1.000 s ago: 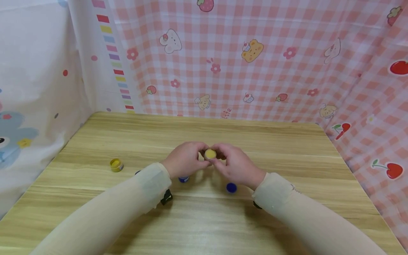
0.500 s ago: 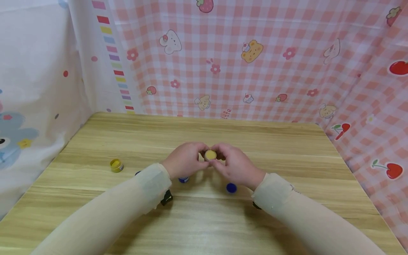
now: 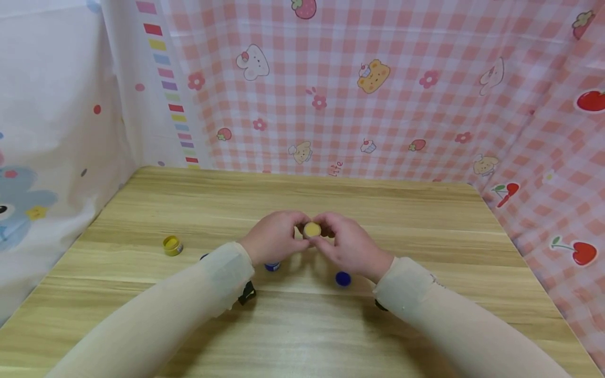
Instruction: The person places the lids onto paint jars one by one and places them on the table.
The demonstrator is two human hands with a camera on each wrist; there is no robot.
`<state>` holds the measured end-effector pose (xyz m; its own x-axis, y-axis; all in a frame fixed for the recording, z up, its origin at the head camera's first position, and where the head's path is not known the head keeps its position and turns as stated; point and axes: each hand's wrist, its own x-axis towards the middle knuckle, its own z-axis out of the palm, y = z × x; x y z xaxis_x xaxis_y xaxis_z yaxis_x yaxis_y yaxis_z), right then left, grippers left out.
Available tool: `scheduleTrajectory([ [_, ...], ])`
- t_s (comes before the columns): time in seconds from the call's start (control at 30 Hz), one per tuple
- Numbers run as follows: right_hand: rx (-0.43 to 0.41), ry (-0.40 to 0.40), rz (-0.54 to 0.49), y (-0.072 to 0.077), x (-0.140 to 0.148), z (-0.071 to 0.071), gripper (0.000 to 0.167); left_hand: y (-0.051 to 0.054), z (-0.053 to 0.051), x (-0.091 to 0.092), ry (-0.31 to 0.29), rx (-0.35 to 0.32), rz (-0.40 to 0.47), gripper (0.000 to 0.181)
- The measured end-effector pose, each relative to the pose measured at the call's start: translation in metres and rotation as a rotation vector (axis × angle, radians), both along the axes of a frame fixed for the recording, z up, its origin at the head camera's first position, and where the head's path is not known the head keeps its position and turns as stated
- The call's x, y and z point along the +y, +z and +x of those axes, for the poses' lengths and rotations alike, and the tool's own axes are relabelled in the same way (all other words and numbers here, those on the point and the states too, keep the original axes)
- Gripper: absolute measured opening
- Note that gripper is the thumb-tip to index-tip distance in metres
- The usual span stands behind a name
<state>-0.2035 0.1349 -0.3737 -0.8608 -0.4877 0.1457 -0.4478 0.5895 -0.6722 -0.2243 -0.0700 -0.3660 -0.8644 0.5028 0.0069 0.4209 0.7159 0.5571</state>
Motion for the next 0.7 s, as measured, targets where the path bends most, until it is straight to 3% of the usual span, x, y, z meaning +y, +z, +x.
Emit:
scheduleTrajectory([
  [0.2, 0.034, 0.024, -0.006, -0.0001, 0.0012, 0.0002, 0.040, 0.0007, 0.0001, -0.0002, 0.003, -0.007, -0.001, 0.025],
  [0.43, 0.027, 0.010, -0.001, -0.0010, 0.0008, -0.0002, 0.029, 0.0002, -0.0002, 0.0000, -0.003, 0.004, -0.006, 0.026],
  [0.7, 0.007, 0.017, -0.006, 0.0000, 0.0008, -0.0006, 0.030, -0.0014, -0.0008, 0.0000, 0.000, 0.012, -0.001, 0.025],
])
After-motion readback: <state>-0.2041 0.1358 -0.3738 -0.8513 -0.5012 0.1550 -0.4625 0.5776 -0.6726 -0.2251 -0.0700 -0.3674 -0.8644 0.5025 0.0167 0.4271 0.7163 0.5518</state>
